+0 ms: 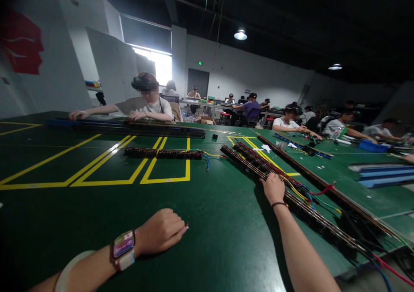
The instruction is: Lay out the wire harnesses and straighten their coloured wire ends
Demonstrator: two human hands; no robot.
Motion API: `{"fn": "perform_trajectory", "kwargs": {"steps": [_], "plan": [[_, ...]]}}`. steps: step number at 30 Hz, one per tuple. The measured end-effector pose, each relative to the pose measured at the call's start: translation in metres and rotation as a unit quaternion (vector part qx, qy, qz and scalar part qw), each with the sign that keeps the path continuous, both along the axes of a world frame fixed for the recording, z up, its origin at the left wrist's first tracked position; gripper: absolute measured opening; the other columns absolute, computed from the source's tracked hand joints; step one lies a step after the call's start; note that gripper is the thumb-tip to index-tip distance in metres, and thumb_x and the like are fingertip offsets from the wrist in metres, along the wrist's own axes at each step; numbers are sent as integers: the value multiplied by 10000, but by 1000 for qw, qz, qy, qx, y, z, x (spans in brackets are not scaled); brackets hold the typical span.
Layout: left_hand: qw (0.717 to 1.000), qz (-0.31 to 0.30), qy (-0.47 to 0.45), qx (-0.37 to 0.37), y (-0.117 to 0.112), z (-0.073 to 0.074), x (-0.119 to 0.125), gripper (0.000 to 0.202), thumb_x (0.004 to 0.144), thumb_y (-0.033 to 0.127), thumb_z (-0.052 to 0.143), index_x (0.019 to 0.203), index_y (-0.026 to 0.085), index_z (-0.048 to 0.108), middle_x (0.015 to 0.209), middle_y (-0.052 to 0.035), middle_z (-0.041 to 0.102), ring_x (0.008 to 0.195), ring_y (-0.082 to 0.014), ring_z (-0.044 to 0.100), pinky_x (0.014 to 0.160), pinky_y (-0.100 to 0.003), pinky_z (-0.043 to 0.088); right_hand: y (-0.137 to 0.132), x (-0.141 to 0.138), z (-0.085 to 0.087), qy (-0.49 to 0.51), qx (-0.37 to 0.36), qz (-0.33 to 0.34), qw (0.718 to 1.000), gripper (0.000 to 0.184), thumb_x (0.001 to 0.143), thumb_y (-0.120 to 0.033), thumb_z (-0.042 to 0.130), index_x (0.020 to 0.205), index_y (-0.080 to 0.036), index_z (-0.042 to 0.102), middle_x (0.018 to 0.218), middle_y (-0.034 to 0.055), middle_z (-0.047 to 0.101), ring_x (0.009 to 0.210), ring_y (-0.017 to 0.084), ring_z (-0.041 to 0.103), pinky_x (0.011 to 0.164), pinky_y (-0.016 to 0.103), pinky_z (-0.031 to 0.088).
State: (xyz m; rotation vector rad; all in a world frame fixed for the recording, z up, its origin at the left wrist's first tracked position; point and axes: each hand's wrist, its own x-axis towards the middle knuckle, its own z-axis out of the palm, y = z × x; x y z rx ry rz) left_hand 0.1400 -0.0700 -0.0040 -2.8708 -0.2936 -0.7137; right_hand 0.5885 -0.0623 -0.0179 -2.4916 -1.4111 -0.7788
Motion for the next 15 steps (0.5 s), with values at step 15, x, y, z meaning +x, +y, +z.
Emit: {"fn": "perform_trajectory", "kwargs": {"steps": [15], "plan": [[1000, -3, 13, -21, 2, -1, -1, 275, 913, 217, 368, 684, 169, 512, 562, 33, 518, 471, -85, 407, 509, -263, 284, 2, -52, 22, 1, 32, 200, 979, 387, 898, -514, 410, 988, -144, 477, 868, 136, 648, 812, 274, 623, 690, 346, 429]]}}
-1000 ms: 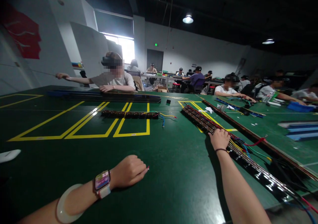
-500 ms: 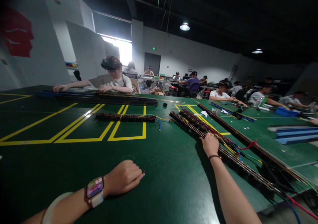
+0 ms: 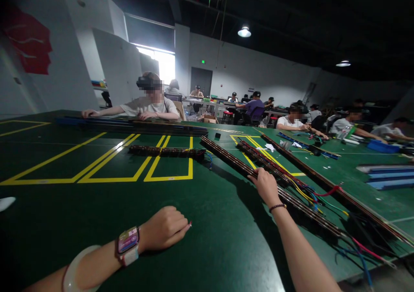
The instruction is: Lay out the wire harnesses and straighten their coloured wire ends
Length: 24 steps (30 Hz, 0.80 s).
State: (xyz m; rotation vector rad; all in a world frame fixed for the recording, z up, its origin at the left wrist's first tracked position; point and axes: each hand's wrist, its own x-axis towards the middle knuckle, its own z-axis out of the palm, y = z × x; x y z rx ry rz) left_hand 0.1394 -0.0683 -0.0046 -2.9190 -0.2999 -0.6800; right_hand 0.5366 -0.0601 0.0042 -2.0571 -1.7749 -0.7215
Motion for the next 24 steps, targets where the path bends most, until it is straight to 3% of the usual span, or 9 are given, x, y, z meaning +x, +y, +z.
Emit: {"fn": "perform_trajectory", "kwargs": {"steps": [6, 12, 17, 24], "plan": [[999, -4, -15, 29, -1, 2, 0, 262, 902, 217, 380, 681, 172, 512, 570, 24, 536, 488, -96, 426, 520, -268, 281, 2, -72, 6, 14, -9, 119, 993, 370, 896, -507, 428, 1012, -160, 487, 900, 114, 643, 820, 256, 611, 730, 360, 429], [998, -4, -24, 64, -3, 1, 1, 273, 898, 227, 390, 649, 178, 491, 564, 11, 559, 499, -106, 474, 520, -288, 284, 3, -143, -7, 4, -65, 222, 973, 232, 886, -391, 518, 976, -178, 501, 877, 76, 636, 804, 229, 599, 718, 334, 412], [995, -8, -42, 85, -2, -4, 4, 272, 882, 244, 419, 623, 185, 477, 542, 20, 555, 488, -108, 474, 505, -298, 266, 18, -192, -15, 4, -88, 263, 961, 245, 860, -388, 567, 936, -166, 497, 812, 51, 628, 756, 210, 594, 677, 307, 391], [994, -29, -64, 80, -1, -6, 5, 286, 872, 255, 428, 606, 182, 502, 531, 5, 552, 476, -106, 451, 499, -296, 253, 57, -273, -11, 18, -98, 303, 948, 313, 886, -465, 492, 917, -154, 486, 837, 68, 633, 794, 219, 595, 687, 314, 394]]}}
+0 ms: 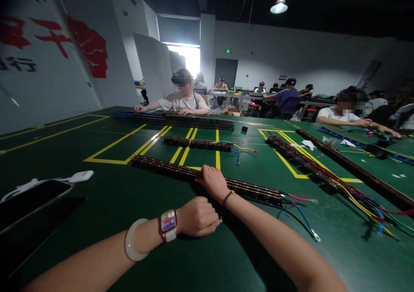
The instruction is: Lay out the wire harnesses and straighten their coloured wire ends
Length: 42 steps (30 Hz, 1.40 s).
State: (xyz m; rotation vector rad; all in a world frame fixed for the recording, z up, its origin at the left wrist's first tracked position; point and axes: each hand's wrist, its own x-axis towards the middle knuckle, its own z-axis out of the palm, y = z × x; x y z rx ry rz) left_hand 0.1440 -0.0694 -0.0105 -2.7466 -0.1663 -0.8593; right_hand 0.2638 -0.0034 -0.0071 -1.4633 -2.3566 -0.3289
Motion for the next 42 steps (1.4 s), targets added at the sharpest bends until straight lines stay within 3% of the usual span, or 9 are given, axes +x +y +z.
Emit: {"fn": "perform_trajectory", "kwargs": {"steps": [6, 11, 17, 22, 26, 31, 34, 38, 42], "plan": [[999, -43, -17, -9, -1, 3, -2, 298, 857, 233, 446, 572, 182, 518, 498, -5, 531, 457, -108, 417, 501, -304, 250, 25, -63, 6, 17, -24, 37, 999, 338, 868, -472, 524, 945, -143, 500, 873, 87, 640, 829, 228, 597, 730, 332, 410], [999, -44, 11, -28, -2, 5, -3, 322, 865, 239, 419, 569, 192, 537, 503, -24, 544, 464, -118, 411, 508, -315, 252, 18, -69, 19, 63, -7, 124, 990, 384, 861, -468, 534, 1046, -132, 516, 1003, 112, 629, 946, 235, 573, 829, 357, 418], [998, -28, 37, -37, -3, 7, -3, 322, 877, 256, 404, 600, 190, 554, 523, -24, 561, 480, -117, 426, 514, -317, 237, -2, 21, 44, 99, -23, 174, 980, 220, 873, -304, 543, 1053, -179, 566, 1125, 88, 594, 1022, 203, 552, 886, 346, 429], [999, -12, 33, -39, -4, 8, -3, 328, 885, 251, 403, 592, 189, 537, 517, -15, 554, 483, -111, 427, 521, -315, 224, -12, 140, 51, 152, -92, 24, 984, 343, 816, -465, 565, 1039, -207, 602, 1043, 79, 626, 993, 235, 574, 902, 399, 435], [999, 5, 27, -43, -2, 7, -4, 333, 889, 240, 401, 583, 183, 520, 514, -2, 542, 480, -103, 415, 527, -309, 217, -24, 212, 42, 146, -192, -64, 968, 541, 716, -605, 593, 1064, -192, 625, 1081, 110, 613, 1031, 274, 548, 908, 416, 425], [997, 21, 28, -75, 1, 5, -7, 339, 894, 239, 390, 586, 179, 520, 512, 7, 520, 474, -97, 407, 528, -297, 223, -31, 236, 28, 130, -338, -72, 929, 605, 654, -625, 634, 1075, -190, 626, 1053, 91, 632, 940, 244, 579, 805, 322, 449], [986, 39, 15, -159, 0, 8, -6, 364, 901, 251, 376, 570, 179, 509, 502, 16, 495, 468, -89, 402, 539, -279, 254, -32, 232, 29, 118, -365, -75, 921, 532, 652, -619, 634, 939, -172, 651, 847, 51, 649, 761, 201, 581, 651, 274, 421], [917, 66, -19, -392, -6, 17, -1, 411, 916, 320, 365, 569, 169, 527, 508, 24, 488, 487, -72, 447, 550, -219, 329, -35, 218, 34, 114, -331, -66, 934, 449, 702, -606, 581, 728, -160, 622, 633, 3, 568, 600, 144, 500, 543, 246, 336], [756, 54, -29, -652, -14, 26, 3, 463, 902, 479, 355, 669, 147, 577, 502, 33, 489, 418, -61, 457, 446, -173, 356, -37, 182, 33, 115, -269, -53, 955, 402, 765, -563, 539, 679, -175, 601, 595, -5, 555, 550, 130, 472, 520, 246, 304]]}}
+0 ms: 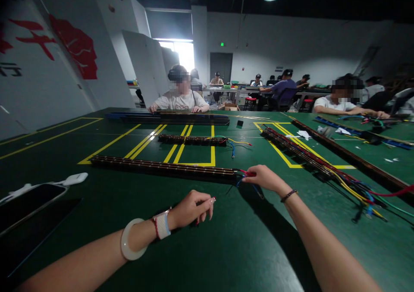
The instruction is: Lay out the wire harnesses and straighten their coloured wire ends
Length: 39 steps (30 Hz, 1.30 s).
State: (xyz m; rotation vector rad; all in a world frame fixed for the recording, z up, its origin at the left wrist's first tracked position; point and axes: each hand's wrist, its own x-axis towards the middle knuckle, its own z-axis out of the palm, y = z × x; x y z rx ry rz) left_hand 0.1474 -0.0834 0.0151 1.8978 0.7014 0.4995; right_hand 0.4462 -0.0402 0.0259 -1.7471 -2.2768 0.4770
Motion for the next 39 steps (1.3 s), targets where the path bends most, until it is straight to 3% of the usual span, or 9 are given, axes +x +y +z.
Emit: {"fn": "perform_trajectory", "kwargs": {"steps": [3, 7, 10, 13, 17, 22, 28, 35, 39], "plan": [[986, -37, -35, -157, -3, -1, 4, 499, 876, 543, 365, 704, 129, 583, 517, 11, 529, 413, -78, 509, 387, -165, 342, -3, -41, -9, 13, 55, -8, 998, 363, 787, -529, 543, 706, -184, 622, 617, 7, 592, 558, 138, 504, 517, 244, 307], [949, -86, -82, -291, -3, -9, 9, 526, 876, 555, 348, 813, 103, 610, 593, -50, 608, 508, -136, 613, 434, -194, 421, -11, -95, -21, 24, 111, -6, 994, 306, 813, -478, 559, 742, -189, 629, 674, 21, 625, 588, 140, 538, 522, 238, 314], [925, -64, -120, -355, -1, -15, 10, 485, 873, 538, 381, 912, 103, 593, 655, -77, 636, 594, -180, 654, 535, -268, 498, -16, -115, -23, 19, 121, 24, 992, 291, 800, -469, 592, 760, -182, 625, 712, 32, 630, 624, 146, 547, 538, 238, 329], [903, -22, -160, -398, 3, -18, 9, 460, 889, 506, 377, 930, 93, 577, 730, -103, 649, 684, -201, 672, 654, -333, 523, -19, -114, -21, 24, 133, 54, 989, 233, 769, -391, 642, 838, -169, 632, 782, 44, 637, 713, 162, 558, 610, 248, 373], [884, -2, -173, -435, 7, -23, 10, 464, 893, 488, 395, 914, 61, 578, 851, -156, 653, 790, -214, 669, 797, -397, 501, -22, -103, -18, 31, 141, 55, 988, 268, 729, -358, 676, 914, -168, 638, 823, 45, 638, 756, 172, 554, 670, 268, 387], [873, 18, -180, -453, 5, -23, 12, 428, 896, 450, 419, 959, 54, 567, 913, -176, 650, 832, -216, 668, 873, -406, 466, -29, -105, -19, -6, 191, 60, 980, 166, 768, -311, 658, 889, -198, 668, 812, 40, 643, 789, 178, 557, 714, 295, 351], [865, 45, -235, -440, -1, -21, 15, 240, 884, 329, 506, 1018, 130, 517, 991, -120, 643, 870, -182, 653, 936, -427, 424, -37, -113, -21, -67, 277, 95, 954, 108, 848, -239, 580, 860, -210, 684, 739, 31, 628, 733, 162, 526, 744, 318, 324], [812, 118, -312, -480, 0, -24, 18, 107, 899, 236, 450, 906, 156, 521, 870, -50, 636, 853, -138, 614, 884, -360, 448, -49, -128, -24, -196, 346, 162, 903, 166, 860, -142, 510, 958, -145, 644, 827, 82, 603, 775, 210, 486, 796, 366, 350], [783, 129, -328, -513, 1, -22, 17, 187, 892, 207, 349, 826, 160, 518, 805, -31, 610, 816, -127, 595, 802, -299, 465, -54, -137, -24, -223, 340, 184, 895, 208, 853, -137, 493, 1009, -121, 630, 877, 109, 593, 802, 227, 485, 816, 388, 376]]}}
